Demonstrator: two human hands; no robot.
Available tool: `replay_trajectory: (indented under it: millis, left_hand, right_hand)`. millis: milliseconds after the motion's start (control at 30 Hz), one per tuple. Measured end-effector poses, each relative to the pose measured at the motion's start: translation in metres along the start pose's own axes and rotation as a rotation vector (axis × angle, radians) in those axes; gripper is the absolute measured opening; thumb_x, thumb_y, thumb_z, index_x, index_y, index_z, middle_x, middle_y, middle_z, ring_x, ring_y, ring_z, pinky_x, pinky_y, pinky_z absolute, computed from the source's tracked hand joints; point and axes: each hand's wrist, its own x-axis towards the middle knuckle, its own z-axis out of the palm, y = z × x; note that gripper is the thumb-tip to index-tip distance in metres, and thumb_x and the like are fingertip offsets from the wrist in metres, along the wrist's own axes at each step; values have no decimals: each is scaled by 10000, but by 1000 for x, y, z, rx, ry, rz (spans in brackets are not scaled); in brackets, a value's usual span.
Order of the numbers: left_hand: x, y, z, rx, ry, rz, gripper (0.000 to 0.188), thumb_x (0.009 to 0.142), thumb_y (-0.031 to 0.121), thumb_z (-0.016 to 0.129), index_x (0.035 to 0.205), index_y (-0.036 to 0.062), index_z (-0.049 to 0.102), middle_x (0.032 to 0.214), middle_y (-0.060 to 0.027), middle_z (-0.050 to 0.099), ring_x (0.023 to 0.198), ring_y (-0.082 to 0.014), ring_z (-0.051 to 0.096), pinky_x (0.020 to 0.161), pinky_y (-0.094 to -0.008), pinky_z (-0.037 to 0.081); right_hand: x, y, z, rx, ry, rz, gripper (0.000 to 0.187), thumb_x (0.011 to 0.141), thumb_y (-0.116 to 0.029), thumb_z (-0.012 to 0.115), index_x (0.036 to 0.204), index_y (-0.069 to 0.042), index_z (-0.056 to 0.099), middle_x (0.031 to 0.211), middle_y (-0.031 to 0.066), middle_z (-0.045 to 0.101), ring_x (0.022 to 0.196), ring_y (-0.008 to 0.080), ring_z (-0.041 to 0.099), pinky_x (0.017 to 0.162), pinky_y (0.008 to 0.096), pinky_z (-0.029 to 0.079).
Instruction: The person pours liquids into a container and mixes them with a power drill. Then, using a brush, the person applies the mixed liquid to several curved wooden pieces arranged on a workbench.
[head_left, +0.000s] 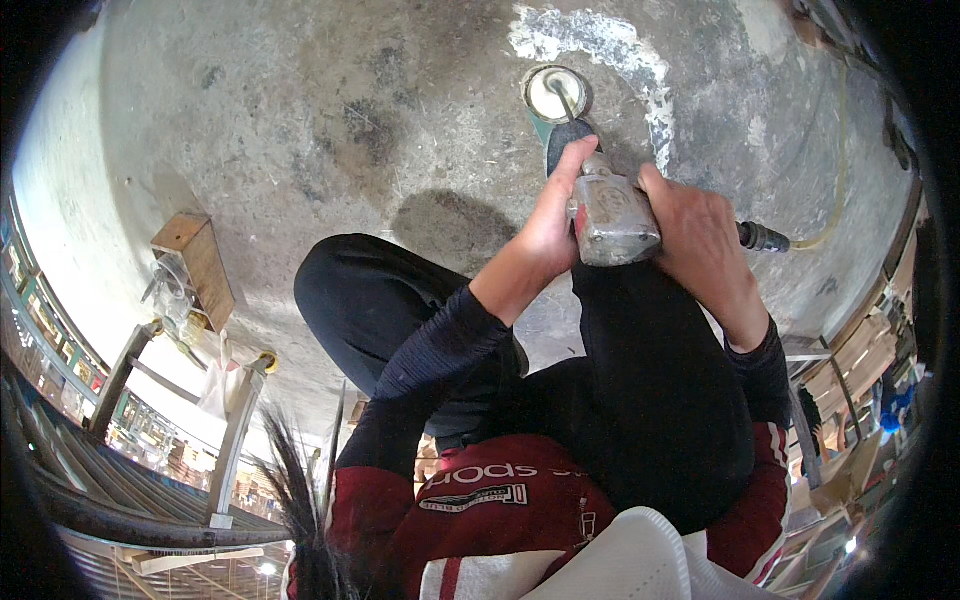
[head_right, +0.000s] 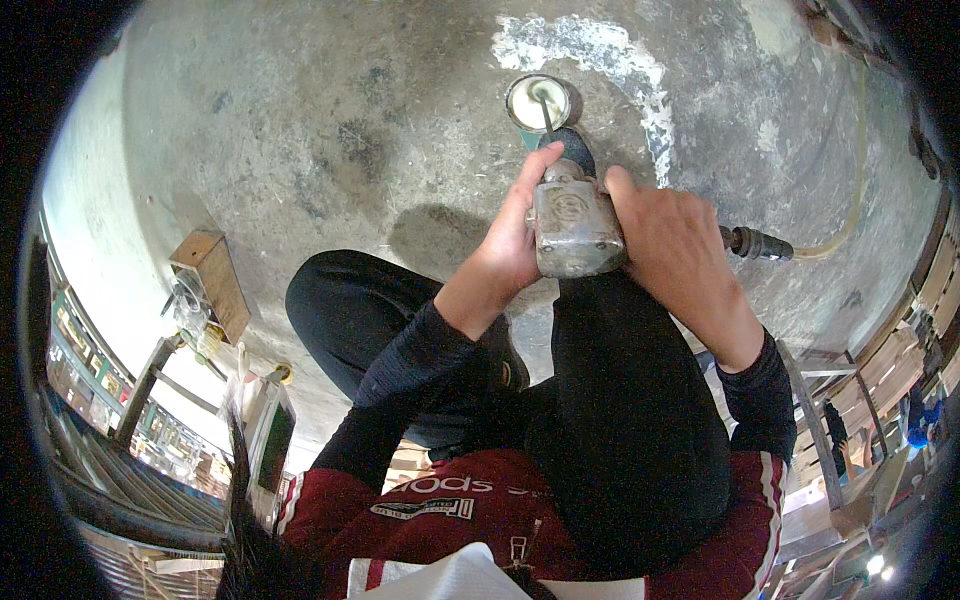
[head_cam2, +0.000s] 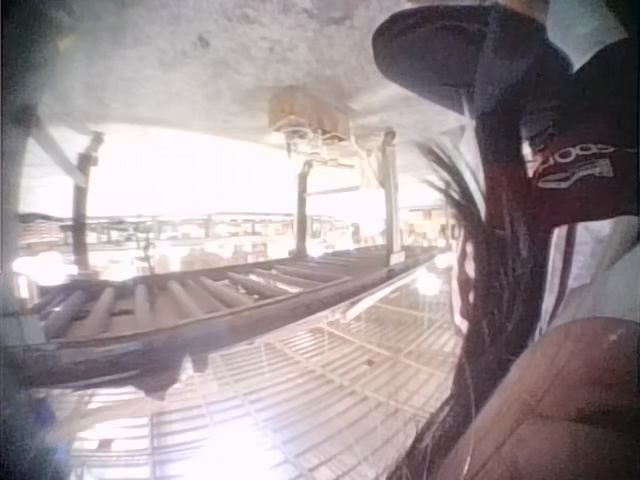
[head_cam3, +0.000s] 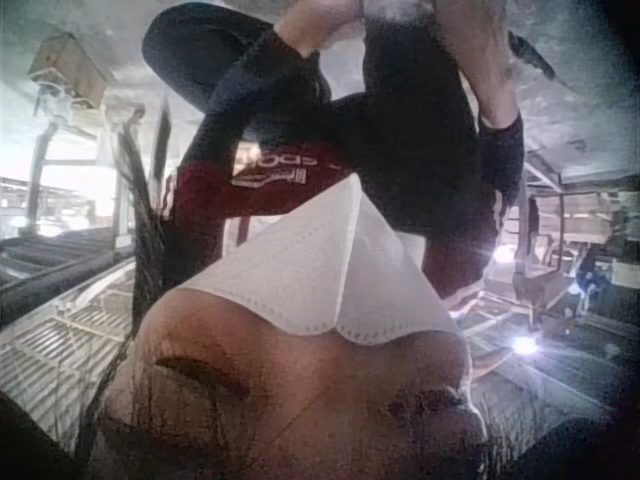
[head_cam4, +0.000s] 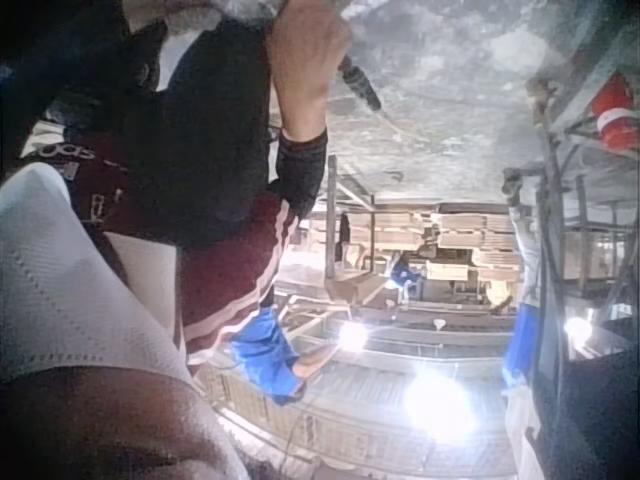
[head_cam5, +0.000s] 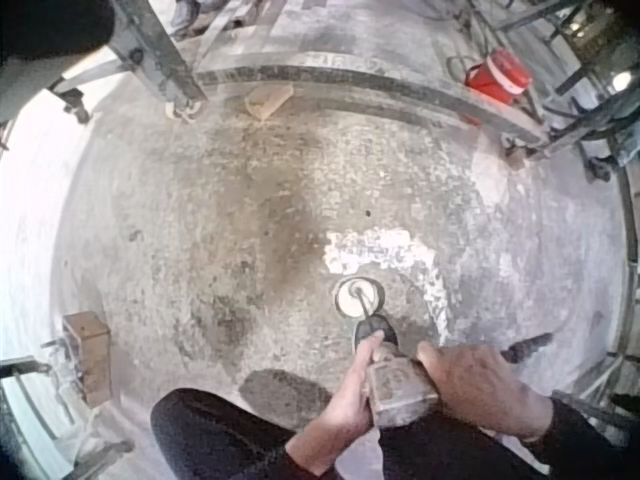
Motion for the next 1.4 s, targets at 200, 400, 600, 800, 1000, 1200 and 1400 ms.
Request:
replay_trajectory:
  millis: [200, 400, 600, 800, 1000, 1200, 1400]
  left_hand:
    - [1, -4, -8, 63, -38, 17, 594, 864, 522, 615, 1200, 38, 537, 1085, -150, 638, 994, -291, 632, 929, -424, 498]
    - [1, -3, -2, -10, -35, -2, 435, 881, 482, 623, 1026, 72, 612, 918, -100, 668, 830, -248, 659, 805, -403, 542]
    - [0, -2, -4, -11, 4, -3, 420, 881, 485, 623, 1002, 83, 610, 907, -92, 664, 819, -247, 656, 790, -404, 542]
    - [4, -4, -7, 3, -42, 15, 416, 888, 475, 615, 1011, 78, 608, 904, -91, 663, 815, -248, 656, 791, -402, 541]
    - [5, -1, -8, -18, -42, 9, 437, 882, 464, 627, 1041, 57, 607, 920, -101, 663, 821, -247, 656, 793, -396, 543]
    - [11, -1, -8, 69, -51, 29, 421, 892, 454, 598, 1020, 52, 601, 923, -100, 648, 851, -239, 639, 805, -381, 527]
    - [85, 24, -36, 146, -37, 219, 217, 916, 278, 605, 951, 67, 638, 764, -1, 606, 683, -132, 558, 635, -276, 478]
  right_hand:
    - [1, -2, -3, 25, -17, -31, 352, 752, -42, 651, 1053, -57, 471, 689, 131, 625, 683, 344, 661, 599, 439, 492]
    - [-1, 0, -1, -21, 14, -7, 362, 745, -42, 662, 1053, -59, 472, 694, 129, 633, 696, 345, 666, 601, 435, 494]
    - [1, 0, -1, 18, -28, -18, 368, 744, -45, 664, 1058, -59, 474, 680, 121, 623, 678, 340, 660, 598, 437, 491]
    - [-4, 1, 0, -32, -6, -9, 394, 733, -49, 673, 1073, -57, 474, 701, 122, 627, 696, 342, 662, 613, 430, 493]
    - [1, 3, 4, 32, 17, -36, 383, 751, -60, 663, 1085, -59, 474, 697, 122, 624, 686, 341, 655, 611, 439, 485]
    - [-3, 3, 2, 6, 11, -20, 369, 754, -67, 661, 1073, -58, 476, 672, 122, 613, 680, 343, 658, 589, 435, 483]
    - [-1, 2, 7, -70, -43, -1, 340, 760, -59, 642, 1056, -44, 475, 663, 118, 604, 680, 337, 659, 585, 427, 489]
